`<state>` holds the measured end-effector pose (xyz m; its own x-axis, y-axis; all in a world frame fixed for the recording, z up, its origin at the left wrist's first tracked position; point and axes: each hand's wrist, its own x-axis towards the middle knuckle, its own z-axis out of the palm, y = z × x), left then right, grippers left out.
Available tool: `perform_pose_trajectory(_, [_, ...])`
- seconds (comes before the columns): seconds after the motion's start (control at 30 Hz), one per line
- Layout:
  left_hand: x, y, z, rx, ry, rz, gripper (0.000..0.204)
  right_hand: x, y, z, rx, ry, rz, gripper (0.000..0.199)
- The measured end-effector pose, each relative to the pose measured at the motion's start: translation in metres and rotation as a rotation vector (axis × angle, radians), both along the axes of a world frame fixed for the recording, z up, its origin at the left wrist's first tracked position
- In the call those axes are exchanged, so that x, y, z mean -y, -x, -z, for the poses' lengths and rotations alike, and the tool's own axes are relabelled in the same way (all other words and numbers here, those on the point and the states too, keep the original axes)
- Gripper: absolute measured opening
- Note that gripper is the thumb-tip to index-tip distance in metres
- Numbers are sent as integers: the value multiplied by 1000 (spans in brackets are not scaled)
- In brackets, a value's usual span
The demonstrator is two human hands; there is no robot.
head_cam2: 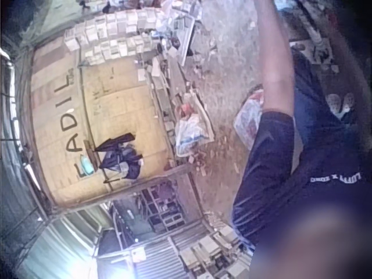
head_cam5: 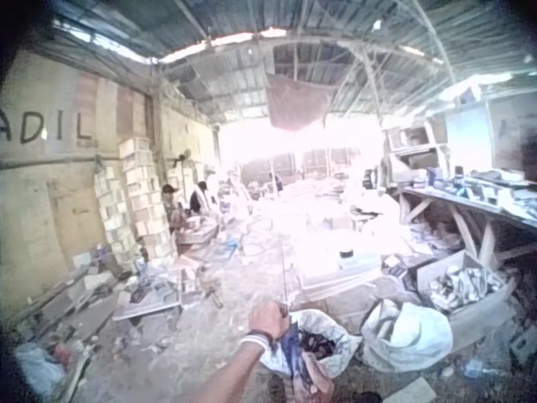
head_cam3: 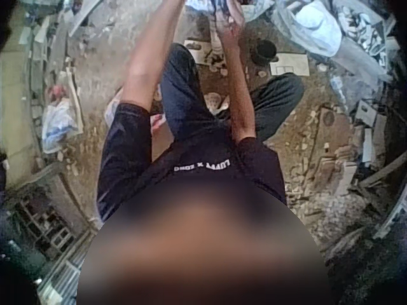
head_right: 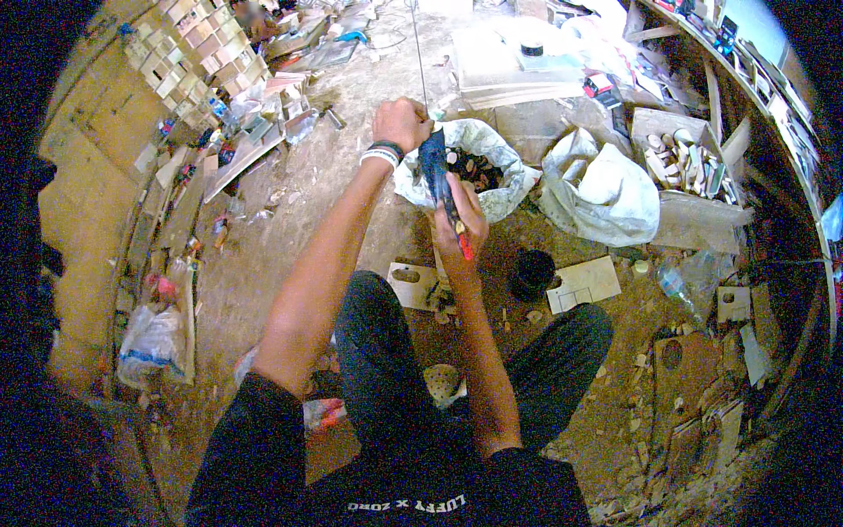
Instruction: The person sits on the floor and threads small wooden discs onto a metal rod. They then use a sanding belt to smooth the surface of the stacked discs while holding the rod vertically.
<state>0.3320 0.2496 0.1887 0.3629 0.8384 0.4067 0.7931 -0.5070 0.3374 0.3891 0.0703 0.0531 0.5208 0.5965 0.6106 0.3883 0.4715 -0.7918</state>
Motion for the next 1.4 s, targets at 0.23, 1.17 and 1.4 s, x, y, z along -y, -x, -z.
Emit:
perform_pose_trajectory(0.23, [-5,12,4,-2,-52,-22,18,98,33,148,16,291,-46,46])
perform_pose_trajectory(1.17, [-36,50,23,98,-5,79,10,23,-10,107,-213,134,-122,46])
perform_pose_trajectory(1.4, [-40,60,28,102,-50,91,10,104,21,175,-197,541,-120,48])
